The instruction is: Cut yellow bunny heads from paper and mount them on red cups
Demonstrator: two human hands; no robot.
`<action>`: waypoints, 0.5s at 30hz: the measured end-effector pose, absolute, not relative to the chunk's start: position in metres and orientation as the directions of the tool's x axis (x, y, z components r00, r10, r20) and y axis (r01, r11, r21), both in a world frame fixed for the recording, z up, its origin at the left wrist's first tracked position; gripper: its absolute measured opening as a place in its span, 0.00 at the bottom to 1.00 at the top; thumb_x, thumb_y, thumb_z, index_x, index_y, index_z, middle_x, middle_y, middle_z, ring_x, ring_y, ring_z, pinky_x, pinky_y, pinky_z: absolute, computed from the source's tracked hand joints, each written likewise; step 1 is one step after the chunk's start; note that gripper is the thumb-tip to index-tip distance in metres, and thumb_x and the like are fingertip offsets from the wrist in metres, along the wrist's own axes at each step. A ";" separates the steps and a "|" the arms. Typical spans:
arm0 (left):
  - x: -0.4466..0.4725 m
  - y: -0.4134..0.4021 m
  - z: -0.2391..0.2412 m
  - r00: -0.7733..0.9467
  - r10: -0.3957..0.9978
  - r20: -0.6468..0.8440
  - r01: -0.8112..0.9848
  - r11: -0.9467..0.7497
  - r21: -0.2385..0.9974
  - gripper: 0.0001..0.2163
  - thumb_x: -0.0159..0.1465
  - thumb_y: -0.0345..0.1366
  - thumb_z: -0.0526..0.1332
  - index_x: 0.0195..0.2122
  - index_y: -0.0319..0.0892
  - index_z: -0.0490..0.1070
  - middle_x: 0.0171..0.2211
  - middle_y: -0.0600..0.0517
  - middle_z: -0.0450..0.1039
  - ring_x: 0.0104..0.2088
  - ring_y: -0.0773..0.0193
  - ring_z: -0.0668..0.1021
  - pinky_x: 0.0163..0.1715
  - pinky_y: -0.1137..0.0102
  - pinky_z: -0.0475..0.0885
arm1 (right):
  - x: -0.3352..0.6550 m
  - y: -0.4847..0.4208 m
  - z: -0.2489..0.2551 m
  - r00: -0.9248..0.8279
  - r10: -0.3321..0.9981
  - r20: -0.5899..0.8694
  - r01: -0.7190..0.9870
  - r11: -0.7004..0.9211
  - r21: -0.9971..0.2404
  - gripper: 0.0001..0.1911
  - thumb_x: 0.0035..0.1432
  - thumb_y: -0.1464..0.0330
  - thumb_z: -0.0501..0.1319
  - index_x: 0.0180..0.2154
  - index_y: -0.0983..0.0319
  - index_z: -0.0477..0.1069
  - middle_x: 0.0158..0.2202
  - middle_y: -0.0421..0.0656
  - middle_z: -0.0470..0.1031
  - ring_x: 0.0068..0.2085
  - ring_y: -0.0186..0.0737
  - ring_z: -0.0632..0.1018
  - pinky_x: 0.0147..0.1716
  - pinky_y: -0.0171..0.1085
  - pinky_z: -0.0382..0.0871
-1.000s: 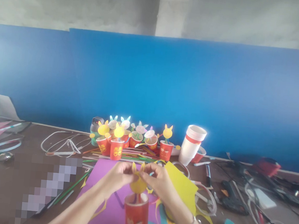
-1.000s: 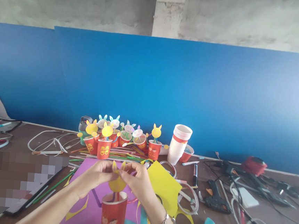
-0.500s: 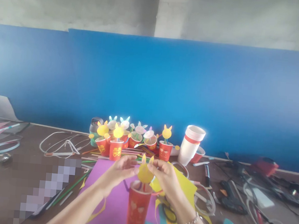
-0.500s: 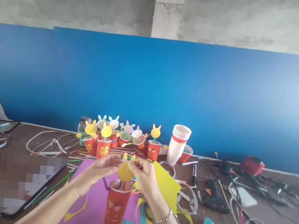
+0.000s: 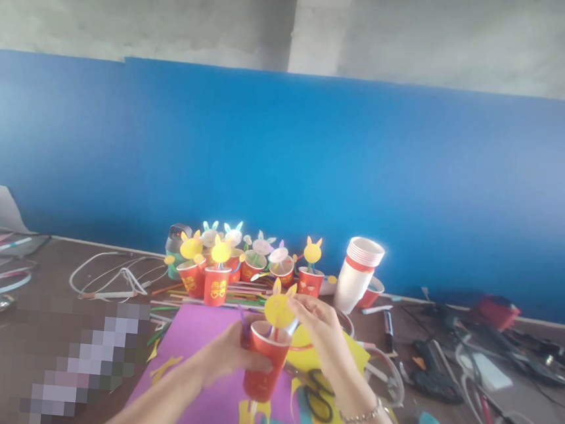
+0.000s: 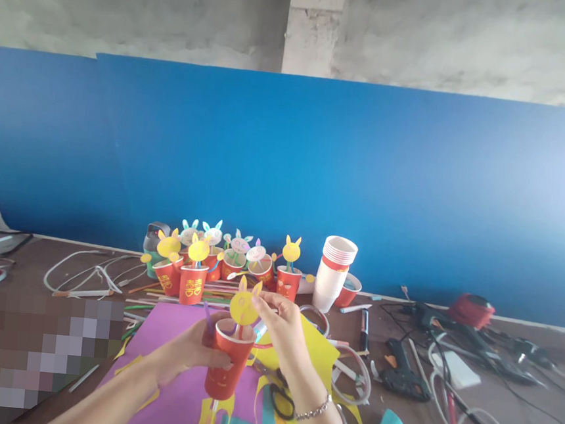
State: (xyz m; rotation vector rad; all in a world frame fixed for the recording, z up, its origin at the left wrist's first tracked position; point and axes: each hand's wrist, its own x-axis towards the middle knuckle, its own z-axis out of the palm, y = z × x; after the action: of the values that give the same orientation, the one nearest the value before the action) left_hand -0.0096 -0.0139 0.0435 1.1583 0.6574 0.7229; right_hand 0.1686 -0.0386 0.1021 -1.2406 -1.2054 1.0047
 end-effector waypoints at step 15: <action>-0.009 -0.020 0.058 0.560 0.821 -0.112 -0.204 0.268 0.942 0.25 0.39 0.28 0.74 0.40 0.40 0.70 0.36 0.48 0.78 0.40 0.53 0.77 0.41 0.62 0.68 | 0.183 -0.028 0.091 0.185 0.967 0.172 0.140 0.148 -0.979 0.24 0.51 0.49 0.61 0.39 0.62 0.77 0.40 0.48 0.80 0.45 0.51 0.77 0.41 0.41 0.69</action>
State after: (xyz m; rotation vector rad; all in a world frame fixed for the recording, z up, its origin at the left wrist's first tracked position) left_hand -0.0094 -0.0201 0.0576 1.0859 0.6874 0.7694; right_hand 0.1826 -0.0281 0.0910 -1.2651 -1.2233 0.8835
